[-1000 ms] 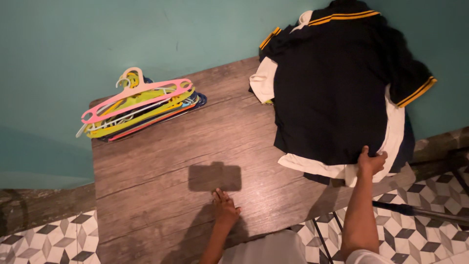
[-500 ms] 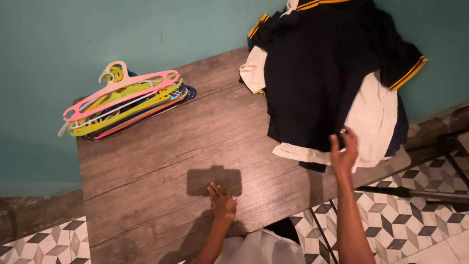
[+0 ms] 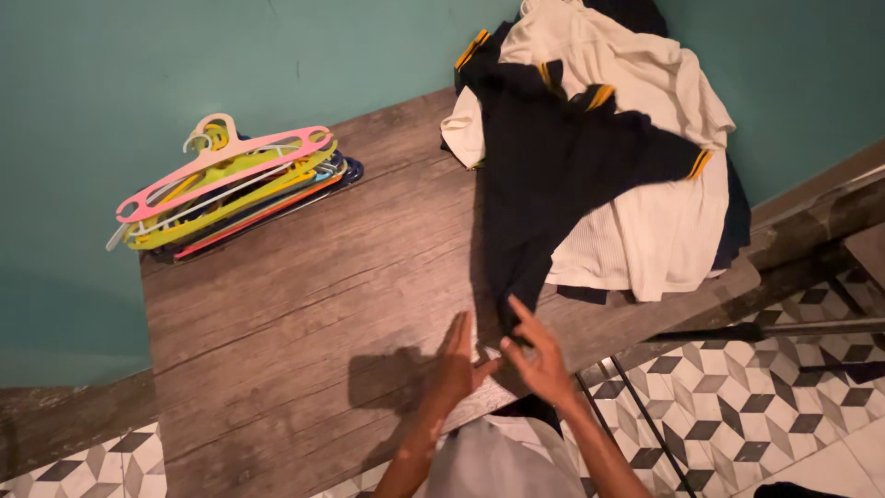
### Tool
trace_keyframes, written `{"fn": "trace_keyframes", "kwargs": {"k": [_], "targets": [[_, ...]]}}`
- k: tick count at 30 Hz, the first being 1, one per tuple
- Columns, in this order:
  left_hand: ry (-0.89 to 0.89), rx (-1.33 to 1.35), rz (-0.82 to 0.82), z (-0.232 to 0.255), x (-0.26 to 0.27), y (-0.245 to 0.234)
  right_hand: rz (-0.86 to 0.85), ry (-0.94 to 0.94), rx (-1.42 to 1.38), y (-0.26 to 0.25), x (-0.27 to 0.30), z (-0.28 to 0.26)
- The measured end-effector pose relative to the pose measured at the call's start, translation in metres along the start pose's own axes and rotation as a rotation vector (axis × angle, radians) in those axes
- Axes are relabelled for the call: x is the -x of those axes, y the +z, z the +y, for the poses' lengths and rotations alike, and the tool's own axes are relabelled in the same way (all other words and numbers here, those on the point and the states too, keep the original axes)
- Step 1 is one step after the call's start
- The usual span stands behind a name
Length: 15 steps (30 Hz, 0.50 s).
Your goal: The person takes a black t-shirt and a black polo shirt from a pile on a table, places each on a plastic hanger, and hangs them on a metal clothing rack. The person smooths the shirts before hanging them.
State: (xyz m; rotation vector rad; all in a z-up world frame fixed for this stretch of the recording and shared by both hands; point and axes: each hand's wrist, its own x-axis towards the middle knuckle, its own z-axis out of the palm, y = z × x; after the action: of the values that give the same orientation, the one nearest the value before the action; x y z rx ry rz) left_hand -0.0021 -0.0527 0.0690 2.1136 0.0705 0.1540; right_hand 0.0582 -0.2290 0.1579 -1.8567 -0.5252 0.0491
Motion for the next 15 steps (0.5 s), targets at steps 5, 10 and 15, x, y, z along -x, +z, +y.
{"fn": "trace_keyframes", "kwargs": {"k": [5,10,15], "targets": [[0.034,1.101,-0.189,-0.049,0.037,0.064,-0.251,-0.098,0.027,0.031,0.045,-0.033],[-0.324,1.889,-0.240,-0.087,0.057,0.090,-0.386,0.188,-0.263,0.033,0.063,-0.021],[-0.581,1.500,-0.013,-0.100,0.078,0.025,0.279,0.455,-0.411,0.042,0.053,0.090]]}}
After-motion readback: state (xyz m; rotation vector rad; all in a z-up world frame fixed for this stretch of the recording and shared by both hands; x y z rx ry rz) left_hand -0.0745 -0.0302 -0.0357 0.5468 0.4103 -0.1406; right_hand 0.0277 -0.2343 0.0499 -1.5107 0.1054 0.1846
